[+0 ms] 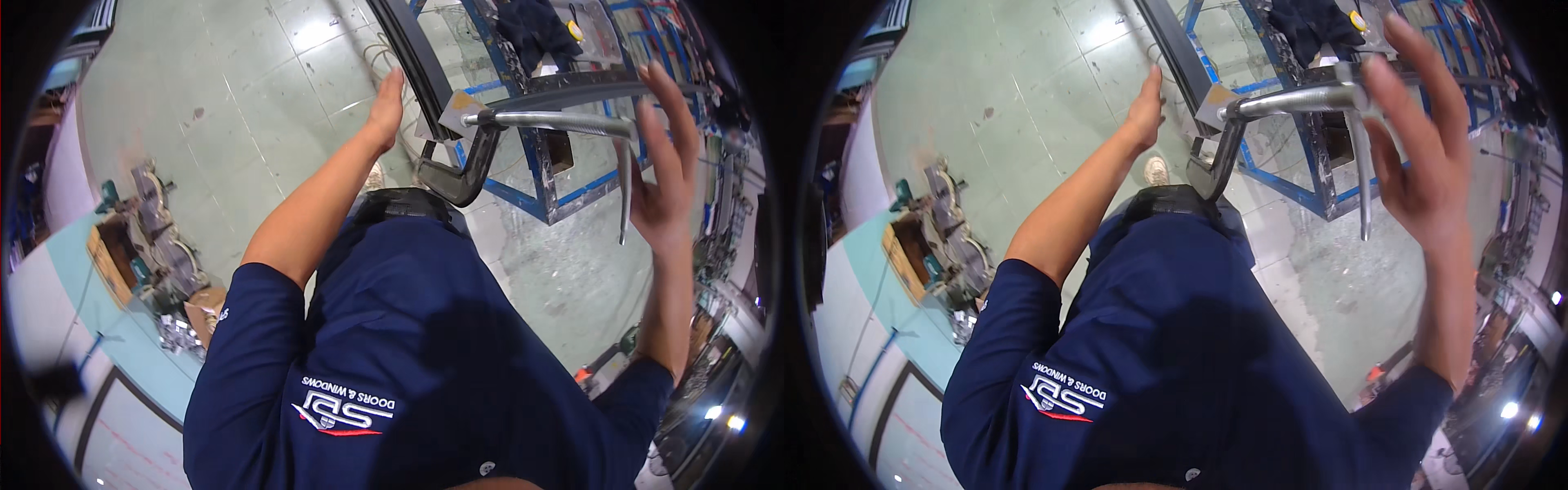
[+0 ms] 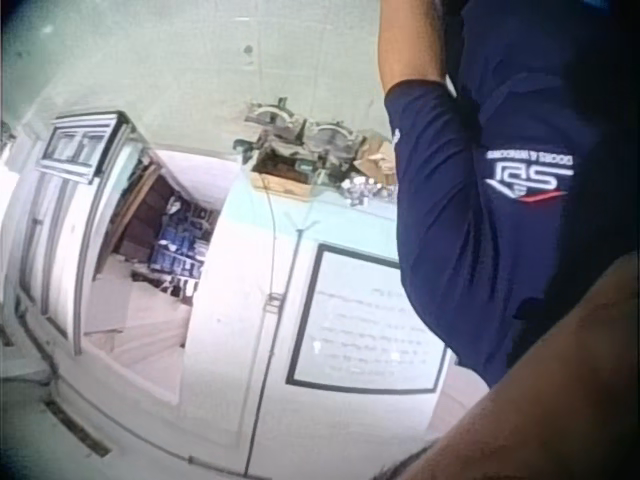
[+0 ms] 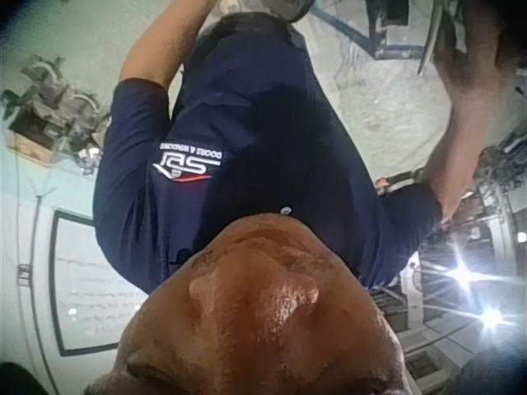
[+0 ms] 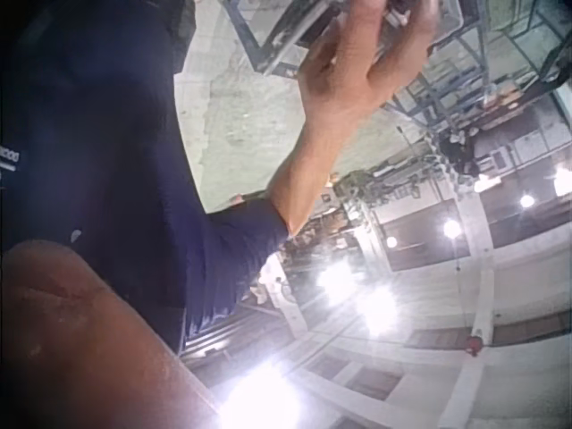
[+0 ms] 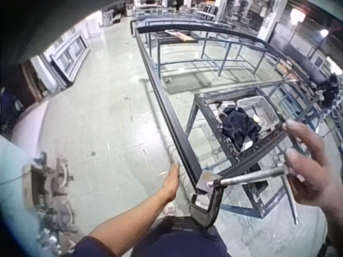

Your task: Cleaning a metal frame with a cloth and then securing a corner with a C-clamp.

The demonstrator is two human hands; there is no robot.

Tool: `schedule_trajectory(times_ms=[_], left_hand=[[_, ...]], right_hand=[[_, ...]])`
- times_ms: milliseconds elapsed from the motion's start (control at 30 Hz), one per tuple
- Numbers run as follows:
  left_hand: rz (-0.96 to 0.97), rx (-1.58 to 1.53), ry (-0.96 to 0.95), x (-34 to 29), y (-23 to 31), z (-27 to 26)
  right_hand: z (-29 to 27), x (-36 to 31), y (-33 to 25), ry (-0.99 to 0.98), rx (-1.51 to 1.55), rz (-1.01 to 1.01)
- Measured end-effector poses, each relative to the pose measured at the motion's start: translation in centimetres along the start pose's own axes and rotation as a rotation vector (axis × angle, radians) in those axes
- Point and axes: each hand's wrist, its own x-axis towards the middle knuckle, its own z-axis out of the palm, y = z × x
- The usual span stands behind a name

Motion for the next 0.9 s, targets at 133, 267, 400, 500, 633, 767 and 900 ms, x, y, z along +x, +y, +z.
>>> schedule_trajectory(times_ms=[133,267,400,500,633,767,900], left_hand=[[-0.204,-0.107,-0.007,-2.6,-4.6,-1.0],[-0.194,-0.166,-0.036,-3.5,-6.9,1.8],[-0.123,-0.233,-0.06,-1.3,-10.3,1.6],[-0.122,-0.119,-0.082,-1.1,-10.1,2.5],[-0.106,-0.133,-0.063,-1.4,-11.2,2.8],[-0.19,-0.144,-0.074,-1.3,-12.4,2.3],[-0.164,-0.176,0.037,-0.7,-13.5,3.6]], right_hand=[[-2.6,5.6,0.8,-0.307,-0.071,-0.441],[-4.9,8.0,-2.1,-0.695,-0.351,-0.476],[-5.3,10.6,-2.7,-0.872,-0.331,-0.501],[-5.7,10.8,-2.5,-0.94,-0.359,-0.505],[-5.8,10.9,-2.4,-1.008,-0.343,-0.473],[-6.3,11.5,-2.8,-1.06,-0.325,-0.437],[-5.8,11.6,-2.7,-0.977,-0.293,-0.46]])
